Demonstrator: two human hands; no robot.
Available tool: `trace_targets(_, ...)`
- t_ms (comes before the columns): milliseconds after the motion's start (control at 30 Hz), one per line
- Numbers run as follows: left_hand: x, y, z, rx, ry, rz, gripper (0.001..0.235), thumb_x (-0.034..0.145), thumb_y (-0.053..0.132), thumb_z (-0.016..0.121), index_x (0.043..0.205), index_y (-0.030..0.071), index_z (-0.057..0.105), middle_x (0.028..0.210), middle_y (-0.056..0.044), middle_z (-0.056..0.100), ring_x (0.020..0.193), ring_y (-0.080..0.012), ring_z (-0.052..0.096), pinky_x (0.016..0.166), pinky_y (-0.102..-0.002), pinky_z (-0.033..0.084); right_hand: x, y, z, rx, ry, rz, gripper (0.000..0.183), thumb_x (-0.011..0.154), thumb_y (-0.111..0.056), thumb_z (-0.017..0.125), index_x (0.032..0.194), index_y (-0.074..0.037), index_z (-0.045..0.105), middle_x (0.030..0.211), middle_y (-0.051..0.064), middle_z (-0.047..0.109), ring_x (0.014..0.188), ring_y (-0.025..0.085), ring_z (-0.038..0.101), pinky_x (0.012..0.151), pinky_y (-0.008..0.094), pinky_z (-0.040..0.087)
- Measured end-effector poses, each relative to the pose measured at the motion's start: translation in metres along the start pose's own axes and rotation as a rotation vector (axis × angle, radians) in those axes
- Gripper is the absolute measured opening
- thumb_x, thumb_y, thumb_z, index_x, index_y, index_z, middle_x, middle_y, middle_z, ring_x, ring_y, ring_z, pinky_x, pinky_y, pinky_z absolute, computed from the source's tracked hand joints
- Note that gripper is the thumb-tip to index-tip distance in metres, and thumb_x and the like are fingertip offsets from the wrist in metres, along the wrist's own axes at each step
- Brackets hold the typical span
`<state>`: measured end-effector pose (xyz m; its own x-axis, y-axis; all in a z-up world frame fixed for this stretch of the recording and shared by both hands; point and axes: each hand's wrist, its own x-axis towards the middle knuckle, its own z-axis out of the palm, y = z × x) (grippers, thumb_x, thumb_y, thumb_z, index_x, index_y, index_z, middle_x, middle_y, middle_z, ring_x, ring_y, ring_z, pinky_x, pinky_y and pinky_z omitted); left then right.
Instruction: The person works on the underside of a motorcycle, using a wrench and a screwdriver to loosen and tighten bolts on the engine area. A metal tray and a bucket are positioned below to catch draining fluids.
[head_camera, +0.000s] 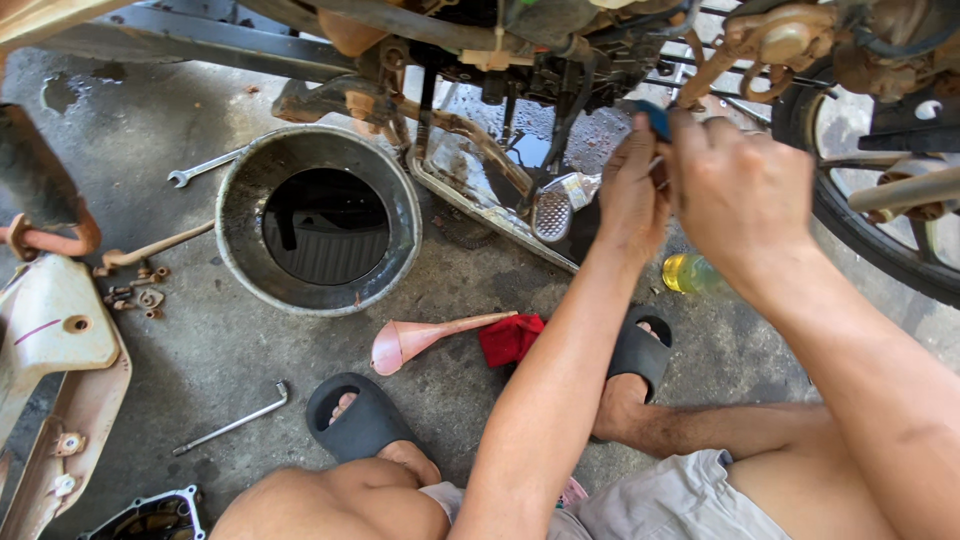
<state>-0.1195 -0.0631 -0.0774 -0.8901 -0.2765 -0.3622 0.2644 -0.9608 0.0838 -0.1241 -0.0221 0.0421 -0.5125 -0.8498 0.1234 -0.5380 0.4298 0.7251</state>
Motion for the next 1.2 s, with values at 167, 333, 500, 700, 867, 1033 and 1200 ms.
trace_targets(167,0.016,-0.012,-0.009,-0.075,0.006,-0.03,0.016,0.1,0.038,0.069,0.094,0.023,0.069,0.074,0.009,0.067,0.06,-0.0044,0.056,0.047,-0.021,0.043,-0.006,0.008,0.003,-0.006,0.043,-0.001,0.022,0.117,-0.046,0.057,0.126,-0.029,0.069,0.083,-0.008,0.065,0.061,0.016,0.067,0.044,0.031,0.047)
trace_targets(333,0.016,-0.008,-0.006,-0.044,-0.006,-0.003,0.023,0.097,0.042,0.07,0.081,0.025,0.066,0.068,0.012,0.064,0.054,-0.0024,0.056,0.045,-0.019,0.04,-0.006,0.006,0.003,-0.076,0.148,-0.021,0.022,0.122,-0.047,0.055,0.126,-0.03,0.069,0.085,-0.011,0.06,0.063,0.009,0.064,0.045,0.027,0.043)
trace_targets(500,0.013,-0.014,-0.011,-0.065,0.018,-0.045,0.016,0.101,0.04,0.067,0.097,0.025,0.066,0.075,0.009,0.064,0.064,-0.0075,0.062,0.049,-0.024,0.047,-0.01,0.006,0.009,-0.04,0.096,-0.014,0.023,0.12,-0.049,0.056,0.124,-0.029,0.067,0.086,-0.01,0.062,0.067,0.011,0.066,0.046,0.029,0.046)
trace_targets(700,0.004,-0.002,-0.003,0.02,-0.052,-0.007,0.016,0.097,0.042,0.071,0.093,0.027,0.07,0.075,0.011,0.068,0.064,-0.0058,0.061,0.053,-0.023,0.043,-0.011,0.01,-0.007,-0.031,0.084,-0.014,0.024,0.124,-0.049,0.055,0.131,-0.032,0.07,0.09,-0.013,0.068,0.07,0.01,0.071,0.051,0.026,0.048)
trace_targets(867,0.011,-0.006,-0.014,0.017,0.001,-0.023,0.023,0.099,0.045,0.068,0.088,0.024,0.069,0.074,0.01,0.066,0.063,-0.0077,0.059,0.051,-0.025,0.04,-0.005,-0.002,0.011,-0.092,0.099,-0.046,0.014,0.115,-0.037,0.058,0.119,-0.03,0.069,0.081,-0.012,0.063,0.061,0.008,0.066,0.044,0.025,0.046)
trace_targets(1033,0.007,-0.007,-0.004,0.046,-0.015,-0.005,0.024,0.096,0.044,0.07,0.084,0.024,0.068,0.073,0.011,0.066,0.061,-0.0071,0.059,0.051,-0.025,0.04,-0.006,0.007,-0.004,-0.124,0.103,-0.032,0.017,0.123,-0.043,0.057,0.123,-0.034,0.071,0.08,-0.014,0.063,0.061,0.005,0.065,0.044,0.022,0.044)
trace_targets(1200,0.004,-0.017,-0.002,-0.101,-0.092,0.05,0.026,0.105,0.037,0.067,0.096,0.013,0.07,0.074,0.003,0.069,0.056,-0.0056,0.063,0.046,-0.019,0.048,-0.009,0.021,-0.012,-0.002,-0.063,-0.009,0.029,0.111,-0.058,0.067,0.13,-0.036,0.072,0.089,-0.011,0.071,0.074,0.017,0.074,0.052,0.032,0.049)
